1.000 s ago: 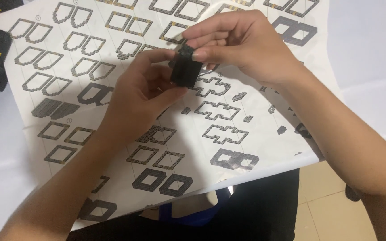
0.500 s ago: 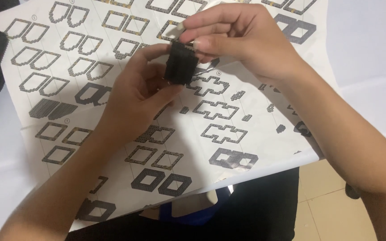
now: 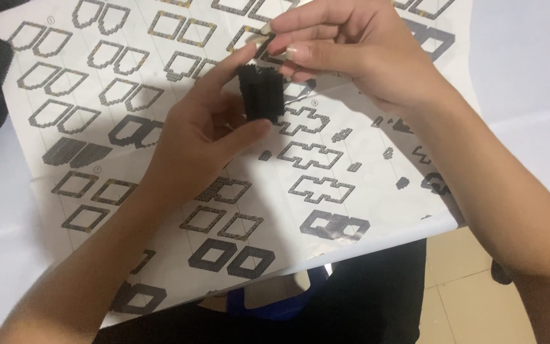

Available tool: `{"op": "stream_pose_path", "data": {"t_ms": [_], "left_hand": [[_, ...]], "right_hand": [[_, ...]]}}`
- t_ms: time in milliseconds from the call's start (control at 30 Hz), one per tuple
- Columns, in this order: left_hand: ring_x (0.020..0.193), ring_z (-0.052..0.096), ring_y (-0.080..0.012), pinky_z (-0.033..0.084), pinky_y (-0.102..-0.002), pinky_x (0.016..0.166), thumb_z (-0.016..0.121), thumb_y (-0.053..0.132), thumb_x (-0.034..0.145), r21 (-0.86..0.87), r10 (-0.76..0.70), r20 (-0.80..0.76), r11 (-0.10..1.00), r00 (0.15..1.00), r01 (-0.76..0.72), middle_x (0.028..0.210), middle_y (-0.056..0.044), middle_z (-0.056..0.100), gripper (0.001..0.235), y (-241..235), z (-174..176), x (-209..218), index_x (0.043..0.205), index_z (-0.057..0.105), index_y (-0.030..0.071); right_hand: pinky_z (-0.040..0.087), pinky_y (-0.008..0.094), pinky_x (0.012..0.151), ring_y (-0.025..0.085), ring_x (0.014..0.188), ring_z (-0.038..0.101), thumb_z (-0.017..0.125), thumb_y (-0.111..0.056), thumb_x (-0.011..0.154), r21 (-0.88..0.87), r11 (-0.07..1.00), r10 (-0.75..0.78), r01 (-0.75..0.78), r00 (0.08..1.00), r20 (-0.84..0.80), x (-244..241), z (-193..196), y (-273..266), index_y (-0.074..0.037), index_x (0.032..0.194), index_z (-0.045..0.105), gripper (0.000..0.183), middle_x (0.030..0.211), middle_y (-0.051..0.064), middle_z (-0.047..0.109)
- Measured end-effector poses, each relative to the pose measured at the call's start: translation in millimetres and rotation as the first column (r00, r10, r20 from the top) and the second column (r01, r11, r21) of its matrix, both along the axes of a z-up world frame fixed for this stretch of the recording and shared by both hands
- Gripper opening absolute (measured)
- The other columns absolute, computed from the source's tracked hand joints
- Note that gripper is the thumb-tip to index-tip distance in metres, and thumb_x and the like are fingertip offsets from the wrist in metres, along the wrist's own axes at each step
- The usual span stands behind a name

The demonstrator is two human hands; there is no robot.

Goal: The person assembles small black plastic bricks by hand, following a printed instruction sheet. They connect two brick pieces, use a white plastic tool to press them together, and then continue adding more bricks to the structure.

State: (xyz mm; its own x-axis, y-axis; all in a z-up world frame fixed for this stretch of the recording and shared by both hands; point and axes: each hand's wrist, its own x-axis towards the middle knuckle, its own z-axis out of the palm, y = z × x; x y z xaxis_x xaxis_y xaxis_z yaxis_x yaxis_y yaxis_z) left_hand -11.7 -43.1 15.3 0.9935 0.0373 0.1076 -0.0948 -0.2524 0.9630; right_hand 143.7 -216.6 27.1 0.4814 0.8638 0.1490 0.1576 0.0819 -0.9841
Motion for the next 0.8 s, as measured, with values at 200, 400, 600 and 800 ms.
{"op": "stream_pose_path", "data": {"t_ms": [200, 400, 600, 800], "left_hand": [[0.064, 0.050, -0.0129, 0.048, -0.025, 0.066, 0.048, 0.015, 0.097, -0.184, 0.018, -0.062, 0.983, 0.998, -0.029, 0.074, -0.004, 0.058, 0.045, -0.1, 2.6, 0.6, 0.141, 0.041, 0.016], [0.066, 0.057, -0.0140, 0.052, -0.026, 0.069, 0.049, 0.014, 0.096, -0.143, 0.029, -0.063, 0.989, 0.998, -0.038, 0.079, -0.007, 0.065, 0.046, 3.1, -1.2, 0.6, 0.140, 0.041, 0.017], [0.065, 0.056, -0.0127, 0.052, -0.024, 0.070, 0.048, 0.013, 0.098, -0.154, 0.018, -0.046, 0.988, 0.999, -0.025, 0.072, -0.005, 0.061, 0.045, 3.3, -1.7, 0.6, 0.142, 0.041, 0.018], [0.066, 0.055, -0.0121, 0.052, -0.024, 0.072, 0.050, 0.017, 0.096, -0.148, 0.037, -0.064, 0.988, 0.997, -0.047, 0.075, -0.004, 0.063, 0.043, 1.8, -1.6, 1.4, 0.139, 0.044, 0.017]], "right_hand": [[0.062, 0.026, 0.092, 0.018, 0.101, 0.069, 0.056, -0.005, 0.095, -0.046, 0.998, 0.053, -0.051, 0.998, 0.036, 4.2, 8.5, -4.1, -0.003, 0.122, 0.054, 0.027, 0.116, 0.013, 0.065], [0.060, 0.025, 0.091, 0.019, 0.103, 0.068, 0.054, -0.005, 0.097, -0.058, 0.994, 0.103, -0.098, 0.990, 0.097, 5.2, 9.5, -5.0, -0.002, 0.125, 0.052, 0.028, 0.115, 0.015, 0.065], [0.060, 0.024, 0.090, 0.020, 0.103, 0.068, 0.053, -0.006, 0.095, -0.107, 0.993, 0.059, -0.053, 0.997, 0.051, 4.3, 11.8, -5.2, -0.003, 0.123, 0.053, 0.028, 0.118, 0.014, 0.064], [0.060, 0.024, 0.091, 0.020, 0.106, 0.068, 0.052, -0.006, 0.097, -0.107, 0.992, 0.078, -0.071, 0.994, 0.070, 3.0, 11.9, -5.5, -0.004, 0.124, 0.052, 0.027, 0.119, 0.013, 0.063]]}}
